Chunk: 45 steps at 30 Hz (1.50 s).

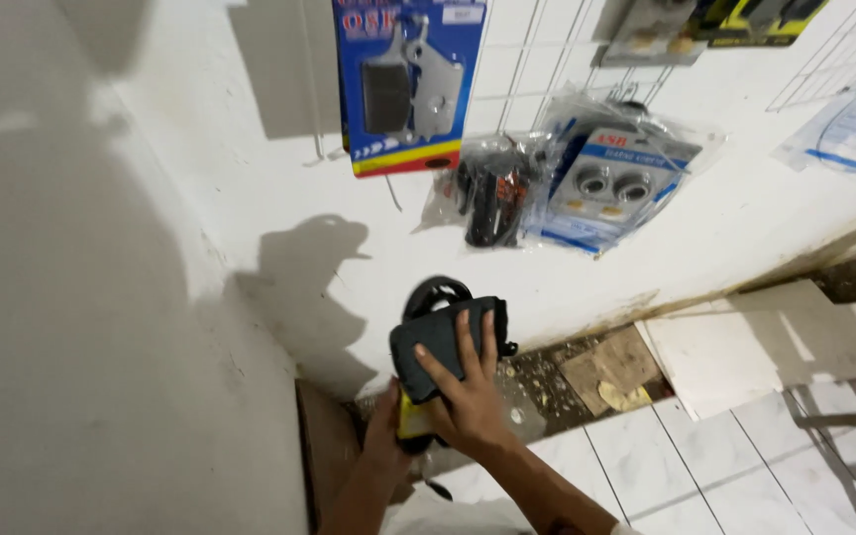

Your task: Wiping a motorcycle drive belt in its packaging using a cloth.

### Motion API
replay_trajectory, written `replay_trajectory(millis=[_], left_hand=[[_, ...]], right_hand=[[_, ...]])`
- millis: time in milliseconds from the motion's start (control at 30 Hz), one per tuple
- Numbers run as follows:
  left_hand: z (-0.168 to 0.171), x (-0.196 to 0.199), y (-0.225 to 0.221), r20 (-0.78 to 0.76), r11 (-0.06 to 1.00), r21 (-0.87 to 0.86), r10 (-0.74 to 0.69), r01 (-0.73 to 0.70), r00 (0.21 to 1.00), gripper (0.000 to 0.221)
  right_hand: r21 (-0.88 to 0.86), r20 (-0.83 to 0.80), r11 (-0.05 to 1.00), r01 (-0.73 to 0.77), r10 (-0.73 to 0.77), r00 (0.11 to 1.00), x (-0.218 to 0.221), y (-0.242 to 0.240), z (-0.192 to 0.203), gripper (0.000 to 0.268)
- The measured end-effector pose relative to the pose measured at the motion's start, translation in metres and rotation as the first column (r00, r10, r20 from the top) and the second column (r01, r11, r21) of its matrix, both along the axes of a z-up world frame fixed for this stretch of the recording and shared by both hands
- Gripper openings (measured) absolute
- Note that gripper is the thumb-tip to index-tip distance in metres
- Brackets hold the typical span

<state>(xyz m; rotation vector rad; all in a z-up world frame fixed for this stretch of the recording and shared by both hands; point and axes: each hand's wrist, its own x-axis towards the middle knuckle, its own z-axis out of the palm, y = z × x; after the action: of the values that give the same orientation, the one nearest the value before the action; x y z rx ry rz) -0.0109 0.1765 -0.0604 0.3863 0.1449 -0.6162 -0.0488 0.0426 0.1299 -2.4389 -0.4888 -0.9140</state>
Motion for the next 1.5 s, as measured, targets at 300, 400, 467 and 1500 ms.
replay_trajectory(millis=[300,400,467,1500], left_hand=[[-0.008,-0.015,0.008,0.147,0.998,-0.015,-0.063,0.066,0.987,0.060],[0.000,-0.015,0.009,0.230,0.994,-0.010,-0.100,0.105,0.968,0.062],[0.006,-0.017,0.011,0.230,0.993,-0.048,-0.091,0.104,0.969,0.061],[0.097,-0.018,0.011,0.333,0.997,0.044,-0.070,0.059,0.940,0.064]], right_hand=[[-0.084,-0.004,0.996,0.014,-0.015,1.000,0.005,0.003,0.001,0.065],[-0.031,0.042,0.997,0.077,-0.076,0.996,-0.002,0.000,0.012,0.064],[-0.041,0.032,0.997,0.063,-0.062,0.998,-0.009,0.001,-0.004,0.064],[-0.028,0.112,0.997,0.068,-0.065,0.992,-0.004,-0.012,0.011,0.059]])
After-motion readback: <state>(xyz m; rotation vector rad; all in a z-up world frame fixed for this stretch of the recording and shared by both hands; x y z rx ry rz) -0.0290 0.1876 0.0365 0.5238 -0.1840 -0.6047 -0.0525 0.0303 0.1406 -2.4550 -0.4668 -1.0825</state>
